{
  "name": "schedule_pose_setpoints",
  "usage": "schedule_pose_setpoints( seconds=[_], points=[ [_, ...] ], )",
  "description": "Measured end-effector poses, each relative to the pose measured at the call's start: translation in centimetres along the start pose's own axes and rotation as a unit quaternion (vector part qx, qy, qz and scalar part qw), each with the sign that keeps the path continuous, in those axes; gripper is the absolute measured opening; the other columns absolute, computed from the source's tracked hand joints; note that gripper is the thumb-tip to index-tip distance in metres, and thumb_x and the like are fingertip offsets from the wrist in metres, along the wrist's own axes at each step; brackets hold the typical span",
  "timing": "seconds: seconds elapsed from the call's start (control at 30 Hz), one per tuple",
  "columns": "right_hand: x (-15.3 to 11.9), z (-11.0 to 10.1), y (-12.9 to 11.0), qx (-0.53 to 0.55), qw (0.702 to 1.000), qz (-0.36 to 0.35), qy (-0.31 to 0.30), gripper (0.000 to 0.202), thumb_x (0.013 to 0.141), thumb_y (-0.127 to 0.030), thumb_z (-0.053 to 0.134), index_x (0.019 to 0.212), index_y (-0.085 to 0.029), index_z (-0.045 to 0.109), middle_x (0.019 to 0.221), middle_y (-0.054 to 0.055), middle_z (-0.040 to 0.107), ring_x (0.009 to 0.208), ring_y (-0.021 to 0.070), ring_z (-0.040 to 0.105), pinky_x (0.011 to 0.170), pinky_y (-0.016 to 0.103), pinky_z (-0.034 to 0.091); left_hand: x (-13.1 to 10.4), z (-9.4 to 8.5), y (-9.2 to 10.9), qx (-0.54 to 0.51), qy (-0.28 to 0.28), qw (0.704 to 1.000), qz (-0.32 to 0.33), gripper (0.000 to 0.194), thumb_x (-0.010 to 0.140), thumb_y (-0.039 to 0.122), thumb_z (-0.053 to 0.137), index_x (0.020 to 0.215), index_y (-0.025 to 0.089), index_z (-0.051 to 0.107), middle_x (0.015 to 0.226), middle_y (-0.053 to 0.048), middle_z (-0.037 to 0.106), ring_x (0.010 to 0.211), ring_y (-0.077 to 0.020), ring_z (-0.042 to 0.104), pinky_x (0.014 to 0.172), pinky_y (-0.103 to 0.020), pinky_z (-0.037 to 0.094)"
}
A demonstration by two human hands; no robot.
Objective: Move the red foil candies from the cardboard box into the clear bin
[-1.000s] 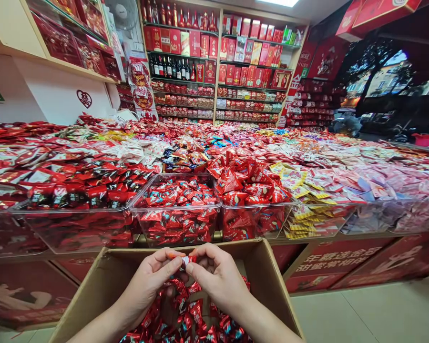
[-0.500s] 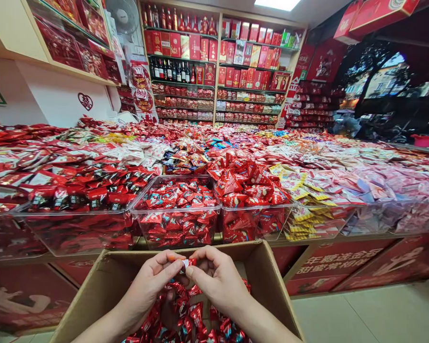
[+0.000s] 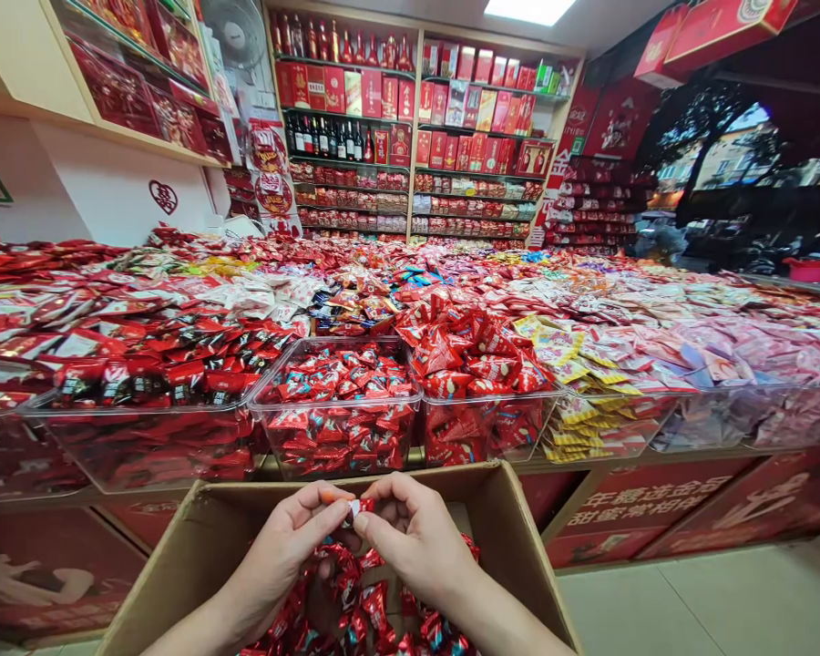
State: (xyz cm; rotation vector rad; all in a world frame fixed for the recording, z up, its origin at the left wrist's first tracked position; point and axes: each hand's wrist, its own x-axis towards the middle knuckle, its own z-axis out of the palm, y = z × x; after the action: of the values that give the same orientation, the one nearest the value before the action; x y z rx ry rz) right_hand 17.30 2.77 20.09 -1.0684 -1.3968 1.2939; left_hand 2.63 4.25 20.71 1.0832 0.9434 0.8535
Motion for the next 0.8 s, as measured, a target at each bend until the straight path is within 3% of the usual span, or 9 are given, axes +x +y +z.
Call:
schedule_pose_setpoints(
  seconds=[0.2,0.3,0.4,0.47,0.57,0.7,0.8],
  points=[
    [0.0,0.2,-0.8,-0.053,0.996,-0.049,0.057,0.018,0.073,-0.032,0.055,0.079,-0.016,0.051,0.062,-0.002,0.050,0.053,0.0087,0.043,0.048,0.020,0.036,0.2,0.0,-0.2,-0.067,0.024,0.997,-0.007,0.023,0.072,0.037,0.053,0.086,0.019,0.050,0.064,0.001,0.057,0.055,-0.0105,0.055,0.036,-0.014,0.034],
    [1.5,-0.6,-4.0,-0.121,0.974,-0.158,0.110,0.017,0.075,-0.031,0.053,0.083,-0.016,0.051,0.067,0.000,0.053,0.055,0.0097,0.046,0.049,0.021,0.037,0.3,-0.1,-0.5,-0.094,0.022,0.995,-0.016,0.023,0.075,0.038,0.049,0.085,0.018,0.049,0.066,0.000,0.059,0.054,-0.0114,0.057,0.035,-0.014,0.034],
    [4.8,-1.7,-7.8,-0.241,0.925,-0.259,0.138,0.018,0.076,-0.029,0.050,0.089,-0.016,0.052,0.076,0.003,0.057,0.063,0.0115,0.050,0.056,0.023,0.040,0.4,-0.2,-0.9,-0.089,0.033,0.995,-0.020,0.021,0.073,0.036,0.052,0.081,0.017,0.049,0.063,0.001,0.058,0.052,-0.0106,0.057,0.035,-0.013,0.034],
    [7.5,-2.3,-9.7,-0.353,0.892,-0.266,0.097,0.019,0.078,-0.026,0.047,0.093,-0.015,0.052,0.085,0.005,0.059,0.071,0.0126,0.052,0.063,0.024,0.041,0.6,-0.3,-1.2,-0.083,0.029,0.996,-0.024,0.020,0.072,0.034,0.054,0.080,0.017,0.049,0.062,0.001,0.058,0.052,-0.0109,0.058,0.035,-0.013,0.034],
    [11.1,-2.6,-10.7,-0.457,0.860,-0.227,-0.016,0.017,0.075,-0.018,0.049,0.089,-0.014,0.059,0.086,0.005,0.063,0.074,0.0134,0.055,0.066,0.023,0.040,1.0,-0.5,-1.6,-0.074,0.019,0.997,-0.017,0.020,0.070,0.032,0.056,0.080,0.017,0.049,0.062,0.002,0.059,0.053,-0.0112,0.058,0.034,-0.013,0.033],
    [13.5,-2.5,-10.1,-0.497,0.838,-0.194,-0.119,0.014,0.067,-0.011,0.054,0.074,-0.015,0.066,0.070,0.002,0.066,0.062,0.0129,0.056,0.058,0.021,0.040,1.1,-0.9,-1.9,-0.063,0.013,0.998,-0.027,0.020,0.069,0.032,0.057,0.079,0.016,0.049,0.062,0.002,0.059,0.053,-0.0111,0.058,0.034,-0.014,0.033],
    [14.0,-2.4,-9.3,-0.510,0.826,-0.188,-0.149,0.016,0.068,-0.010,0.052,0.073,-0.015,0.067,0.067,0.002,0.066,0.060,0.0126,0.056,0.057,0.021,0.039,0.9,-1.0,-1.9,-0.056,0.000,0.998,-0.022,0.019,0.070,0.032,0.056,0.079,0.016,0.049,0.062,0.002,0.059,0.054,-0.0115,0.059,0.034,-0.014,0.033]
  ],
)
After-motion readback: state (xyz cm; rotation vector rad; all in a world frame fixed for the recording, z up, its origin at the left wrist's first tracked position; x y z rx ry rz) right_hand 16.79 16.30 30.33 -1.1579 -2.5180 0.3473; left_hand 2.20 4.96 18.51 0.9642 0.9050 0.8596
